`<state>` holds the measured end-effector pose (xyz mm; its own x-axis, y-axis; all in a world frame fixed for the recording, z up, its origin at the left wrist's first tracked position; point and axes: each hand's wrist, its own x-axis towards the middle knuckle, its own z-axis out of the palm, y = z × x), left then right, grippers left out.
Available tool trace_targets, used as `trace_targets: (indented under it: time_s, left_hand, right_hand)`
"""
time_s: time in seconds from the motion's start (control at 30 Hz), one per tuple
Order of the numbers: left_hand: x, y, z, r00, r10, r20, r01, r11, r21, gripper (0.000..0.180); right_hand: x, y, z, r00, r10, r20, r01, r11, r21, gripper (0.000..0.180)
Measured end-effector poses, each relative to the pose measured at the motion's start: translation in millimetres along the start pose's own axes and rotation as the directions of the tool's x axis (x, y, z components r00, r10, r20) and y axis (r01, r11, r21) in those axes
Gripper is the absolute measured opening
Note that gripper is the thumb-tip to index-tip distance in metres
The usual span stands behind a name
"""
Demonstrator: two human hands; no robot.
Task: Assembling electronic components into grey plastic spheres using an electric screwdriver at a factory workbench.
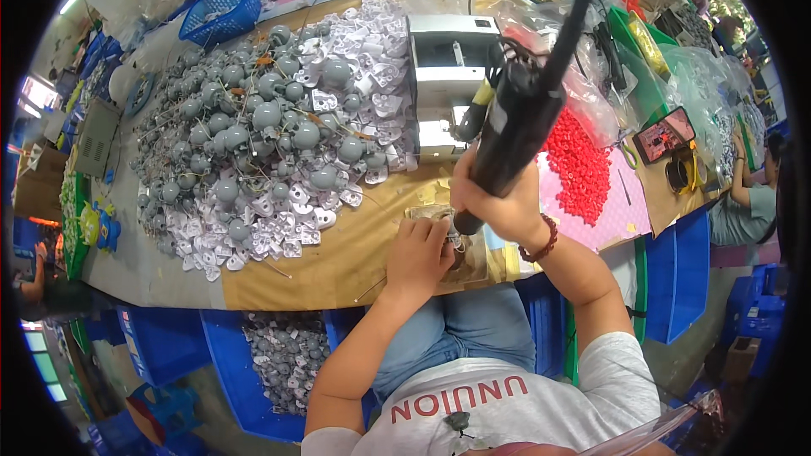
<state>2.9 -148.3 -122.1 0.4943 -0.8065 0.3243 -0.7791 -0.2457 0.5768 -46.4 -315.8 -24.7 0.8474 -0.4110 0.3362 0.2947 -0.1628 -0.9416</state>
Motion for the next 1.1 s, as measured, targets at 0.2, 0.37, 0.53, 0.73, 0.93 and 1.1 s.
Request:
trace_targets:
  time_s: [0.2, 0.37, 0.53, 0.73, 0.93, 1.1]
  left_hand:
    - [0.7, 1.0, 1.7, 1.000, 0.018, -0.019, -0.017, 0.999, 0.029, 0.037]
    - [1.6, 0.6, 1.2, 1.000, 0.022, -0.019, -0.022, 0.999, 0.031, 0.032]
    - [3.8, -3.1, 1.7, 0.999, 0.044, 0.012, -0.043, 0.998, -0.041, 0.031]
    - [6.2, -5.4, 1.4, 1.000, 0.014, 0.024, -0.008, 0.975, -0.220, 0.031]
    - [5.8, -5.9, 3.6, 0.999, 0.014, 0.038, -0.006, 0.979, -0.204, 0.037]
    - [5.9, -6.2, 1.0, 0.998, 0.040, 0.057, -0.035, 0.996, -0.081, 0.039]
  right_hand:
    - [-19.8, 15.7, 5.8, 0.993, -0.115, 0.028, 0.114, 0.993, 0.009, 0.073]
    - [-21.6, 14.1, 5.0, 0.989, -0.134, 0.068, 0.136, 0.991, -0.018, 0.065]
    - [-36.4, 32.8, -3.2, 0.961, -0.210, 0.182, 0.257, 0.920, -0.296, 0.046]
    - [-47.9, 34.0, 5.5, 0.989, -0.079, 0.125, 0.094, 0.989, -0.114, 0.053]
    - [-58.0, 61.2, 0.6, 0.956, -0.187, 0.227, 0.252, 0.920, -0.301, 0.058]
    - [-51.7, 48.4, 0.0, 0.984, -0.135, 0.120, 0.160, 0.960, -0.231, 0.041]
